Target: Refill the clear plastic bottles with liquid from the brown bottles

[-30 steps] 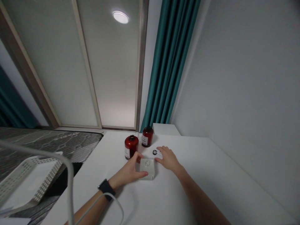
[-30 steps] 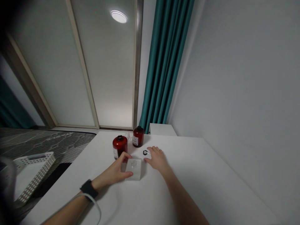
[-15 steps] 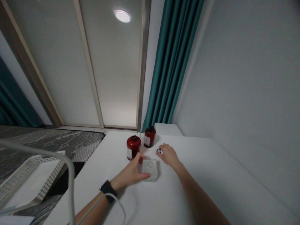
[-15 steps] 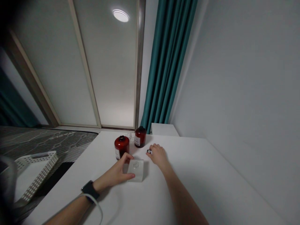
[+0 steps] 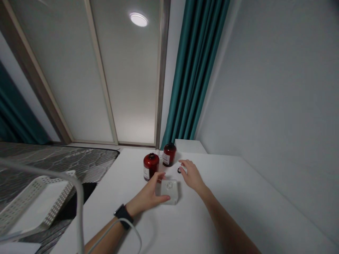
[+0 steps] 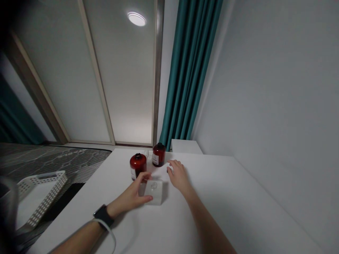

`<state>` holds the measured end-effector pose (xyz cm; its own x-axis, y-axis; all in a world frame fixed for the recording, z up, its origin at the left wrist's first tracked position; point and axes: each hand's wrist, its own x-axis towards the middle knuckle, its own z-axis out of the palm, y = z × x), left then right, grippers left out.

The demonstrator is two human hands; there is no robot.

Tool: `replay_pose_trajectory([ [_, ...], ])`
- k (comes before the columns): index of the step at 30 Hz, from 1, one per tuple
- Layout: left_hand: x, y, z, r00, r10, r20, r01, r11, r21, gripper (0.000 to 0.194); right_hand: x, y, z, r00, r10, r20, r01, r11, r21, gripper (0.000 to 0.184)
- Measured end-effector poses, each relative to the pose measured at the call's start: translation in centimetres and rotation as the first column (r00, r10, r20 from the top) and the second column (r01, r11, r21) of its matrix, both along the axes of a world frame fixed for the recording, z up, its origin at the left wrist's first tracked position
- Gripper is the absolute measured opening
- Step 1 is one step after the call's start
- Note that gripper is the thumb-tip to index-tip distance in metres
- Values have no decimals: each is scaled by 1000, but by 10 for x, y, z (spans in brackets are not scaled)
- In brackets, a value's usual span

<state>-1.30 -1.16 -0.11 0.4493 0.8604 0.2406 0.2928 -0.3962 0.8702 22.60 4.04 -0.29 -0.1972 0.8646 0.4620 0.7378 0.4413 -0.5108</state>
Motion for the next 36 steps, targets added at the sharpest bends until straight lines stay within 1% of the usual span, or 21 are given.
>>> replay_pose_trajectory([
  [2, -2, -1, 2, 1000, -2, 4, 2, 996, 90, 69, -4, -13, 2, 993, 45, -105, -44, 999, 15, 28],
  [4, -5, -4, 5, 1000, 4, -10, -1, 977, 213, 63, -9, -29, 0, 978, 76, -194, -73, 997, 21, 31],
  [6, -8, -8, 8, 998, 35, -53, -15, 943, 333, 56, -15, -44, -7, 956, 126, -265, -128, 992, 13, 34],
  [8, -8, -12, 9, 994, 89, -71, -48, 891, 452, 52, -20, -55, -13, 908, 218, -358, -248, 968, -40, 44],
  [9, -8, -14, 10, 990, 131, -45, -90, 855, 511, 50, -23, -59, -15, 889, 246, -386, -296, 952, -75, 52],
  [10, -8, -14, 10, 982, 188, 6, -159, 813, 560, 49, -26, -62, -17, 876, 261, -406, -334, 935, -119, 61],
  [11, -8, -12, 10, 962, 261, 74, -253, 766, 590, 49, -28, -63, -17, 873, 256, -416, -351, 921, -171, 69],
  [13, -10, -5, 10, 885, 419, 206, -455, 677, 578, 51, -30, -65, -16, 879, 223, -421, -360, 890, -281, 80],
  [14, -11, 1, 11, 841, 483, 244, -531, 650, 543, 52, -31, -65, -14, 885, 210, -416, -360, 874, -327, 83],
  [15, -14, 8, 12, 815, 518, 259, -572, 650, 501, 54, -31, -65, -13, 892, 203, -405, -359, 861, -360, 83],
  [16, -16, 16, 12, 805, 530, 267, -589, 664, 461, 57, -31, -66, -12, 898, 201, -391, -357, 853, -380, 82],
  [17, -19, 24, 13, 807, 529, 262, -589, 693, 416, 59, -31, -66, -11, 905, 203, -375, -352, 852, -388, 80],
  [18, -21, 32, 13, 820, 515, 249, -572, 732, 371, 63, -31, -67, -11, 912, 201, -357, -342, 854, -392, 79],
  [20, -24, 45, 12, 840, 494, 223, -541, 783, 305, 70, -30, -67, -11, 928, 183, -324, -310, 862, -402, 79],
  [22, -24, 54, 10, 855, 479, 199, -517, 819, 249, 77, -30, -67, -12, 938, 174, -301, -290, 867, -405, 80],
  [24, -22, 58, 9, 865, 467, 185, -497, 846, 191, 78, -31, -66, -14, 938, 175, -298, -287, 876, -388, 77],
  [27, -19, 57, 11, 877, 444, 187, -469, 875, 123, 68, -32, -66, -16, 933, 169, -319, -283, 890, -358, 73],
  [29, -19, 53, 13, 884, 420, 208, -445, 890, 95, 63, -33, -67, -16, 927, 160, -338, -285, 889, -360, 72],
  [33, -24, 36, 15, 897, 352, 268, -383, 921, 71, 62, -37, -68, -13, 901, 105, -422, -271, 895, -355, 75],
  [36, -28, 21, 12, 912, 291, 288, -327, 941, 85, 63, -40, -69, -10, 858, 47, -511, -251, 907, -337, 81],
])
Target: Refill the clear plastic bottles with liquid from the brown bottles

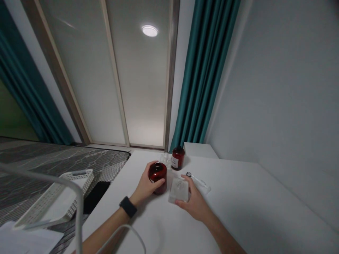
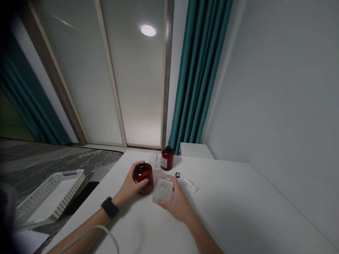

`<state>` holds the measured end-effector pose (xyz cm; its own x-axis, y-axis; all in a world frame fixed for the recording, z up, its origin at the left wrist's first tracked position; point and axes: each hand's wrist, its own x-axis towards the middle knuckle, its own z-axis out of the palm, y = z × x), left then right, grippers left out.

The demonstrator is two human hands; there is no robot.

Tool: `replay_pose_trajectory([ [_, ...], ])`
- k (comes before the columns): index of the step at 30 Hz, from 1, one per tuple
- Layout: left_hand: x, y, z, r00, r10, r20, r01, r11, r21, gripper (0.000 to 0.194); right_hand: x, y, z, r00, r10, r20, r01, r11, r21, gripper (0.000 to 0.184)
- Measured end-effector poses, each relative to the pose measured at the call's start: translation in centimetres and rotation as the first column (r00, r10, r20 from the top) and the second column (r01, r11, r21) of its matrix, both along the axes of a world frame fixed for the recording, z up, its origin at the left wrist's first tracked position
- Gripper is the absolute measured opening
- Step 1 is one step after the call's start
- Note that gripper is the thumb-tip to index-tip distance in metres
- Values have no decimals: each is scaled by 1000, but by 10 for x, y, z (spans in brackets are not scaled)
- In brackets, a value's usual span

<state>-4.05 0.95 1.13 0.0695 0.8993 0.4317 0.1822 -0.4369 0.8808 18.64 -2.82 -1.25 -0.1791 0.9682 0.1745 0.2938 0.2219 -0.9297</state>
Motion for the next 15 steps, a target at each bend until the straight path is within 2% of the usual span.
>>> replay_pose_trajectory([
  [7, 14, -22, -5, 979, -170, 109, 178, 981, -72, 70, -5, -7, 3, 977, 3, -215, -14, 999, -52, 86],
  [12, 26, -27, -7, 964, -168, 205, 192, 976, -103, 79, -11, -13, -5, 931, 45, -361, -42, 999, 16, 90],
  [15, 28, -29, -5, 971, -145, 192, 163, 983, -83, 74, -13, -14, -8, 918, 46, -393, -36, 999, 34, 95],
])
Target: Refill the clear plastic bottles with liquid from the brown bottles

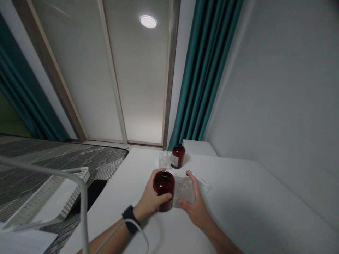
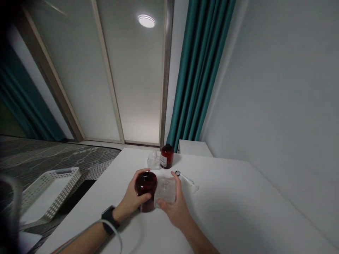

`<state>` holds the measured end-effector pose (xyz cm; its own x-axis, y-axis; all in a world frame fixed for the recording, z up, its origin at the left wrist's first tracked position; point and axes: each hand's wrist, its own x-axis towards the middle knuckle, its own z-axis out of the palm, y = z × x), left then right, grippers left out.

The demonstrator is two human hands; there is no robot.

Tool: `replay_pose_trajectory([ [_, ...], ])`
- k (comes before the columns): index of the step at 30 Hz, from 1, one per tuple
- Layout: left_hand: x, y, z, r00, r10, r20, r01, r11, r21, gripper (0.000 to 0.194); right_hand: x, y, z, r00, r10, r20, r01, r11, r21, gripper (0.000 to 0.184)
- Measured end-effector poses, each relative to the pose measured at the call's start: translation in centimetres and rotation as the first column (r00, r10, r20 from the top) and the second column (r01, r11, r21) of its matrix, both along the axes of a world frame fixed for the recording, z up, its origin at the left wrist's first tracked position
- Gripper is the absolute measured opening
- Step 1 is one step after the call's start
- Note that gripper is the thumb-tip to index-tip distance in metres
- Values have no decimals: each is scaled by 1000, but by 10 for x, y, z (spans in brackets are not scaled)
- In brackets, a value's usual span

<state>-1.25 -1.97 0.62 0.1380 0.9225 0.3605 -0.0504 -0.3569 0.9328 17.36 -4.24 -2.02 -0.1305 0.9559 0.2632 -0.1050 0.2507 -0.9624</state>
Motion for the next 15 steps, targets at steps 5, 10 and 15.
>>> replay_pose_trajectory([
  [5, -8, 3, 7, 996, -11, -92, 17, 998, 62, 68, 2, 1, 1, 997, -48, 53, 46, 998, 36, 100],
  [10, -29, 9, 17, 887, 30, -461, 94, 966, 242, 71, 5, 3, 4, 966, -149, 209, 136, 988, 75, 99],
  [15, -40, 9, 31, 713, 112, -692, 174, 928, 329, 71, 12, 8, 2, 889, -259, 377, 208, 963, 169, 102],
])
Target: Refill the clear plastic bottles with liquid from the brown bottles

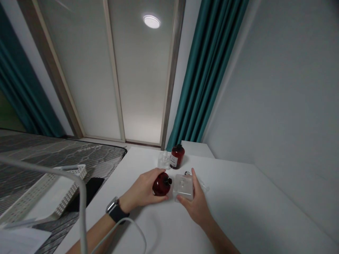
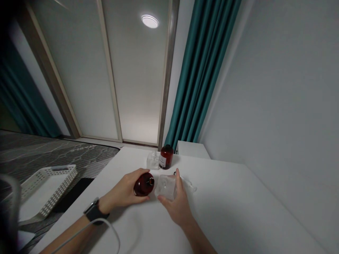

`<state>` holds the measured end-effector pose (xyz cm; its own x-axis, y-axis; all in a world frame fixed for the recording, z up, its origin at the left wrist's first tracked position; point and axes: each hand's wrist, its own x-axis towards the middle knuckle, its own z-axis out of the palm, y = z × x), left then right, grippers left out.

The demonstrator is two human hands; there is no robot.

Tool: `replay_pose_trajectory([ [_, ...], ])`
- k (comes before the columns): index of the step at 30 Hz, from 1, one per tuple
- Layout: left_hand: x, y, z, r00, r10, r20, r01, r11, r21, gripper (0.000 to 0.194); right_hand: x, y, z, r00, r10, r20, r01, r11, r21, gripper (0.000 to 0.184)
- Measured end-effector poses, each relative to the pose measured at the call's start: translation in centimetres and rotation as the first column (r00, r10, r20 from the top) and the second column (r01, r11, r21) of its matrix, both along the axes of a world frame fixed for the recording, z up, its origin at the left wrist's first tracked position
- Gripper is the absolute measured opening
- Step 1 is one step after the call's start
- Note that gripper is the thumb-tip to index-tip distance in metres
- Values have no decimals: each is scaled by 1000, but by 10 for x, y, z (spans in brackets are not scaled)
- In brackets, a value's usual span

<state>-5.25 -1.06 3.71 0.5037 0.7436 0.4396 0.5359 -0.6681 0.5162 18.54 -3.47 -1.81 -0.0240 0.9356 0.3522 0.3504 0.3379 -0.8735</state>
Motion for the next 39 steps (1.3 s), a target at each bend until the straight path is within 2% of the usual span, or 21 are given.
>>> replay_pose_trajectory([
  [3, 2, -2, 5, 998, 16, -54, -16, 1000, 7, 69, 3, 0, 2, 995, -36, 92, 31, 998, 63, 103],
  [6, 4, -4, 8, 996, 14, -83, -12, 1000, 15, 66, 4, -2, 8, 984, -19, 175, -1, 994, 113, 104],
  [12, 5, -6, 8, 988, 22, -155, -15, 999, 43, 66, 2, -8, 19, 961, 31, 274, -67, 990, 121, 107],
  [26, 7, -6, 10, 969, 25, -246, -10, 998, 59, 66, 11, -4, 18, 906, 12, 423, -101, 977, 188, 102],
  [31, 8, -7, 6, 976, 23, -214, -5, 996, 85, 65, 14, -5, 27, 889, 50, 455, -142, 975, 169, 103],
  [39, 14, -9, -1, 992, 49, -114, -38, 994, 98, 66, 18, -6, 53, 858, 107, 503, -180, 979, 99, 103],
])
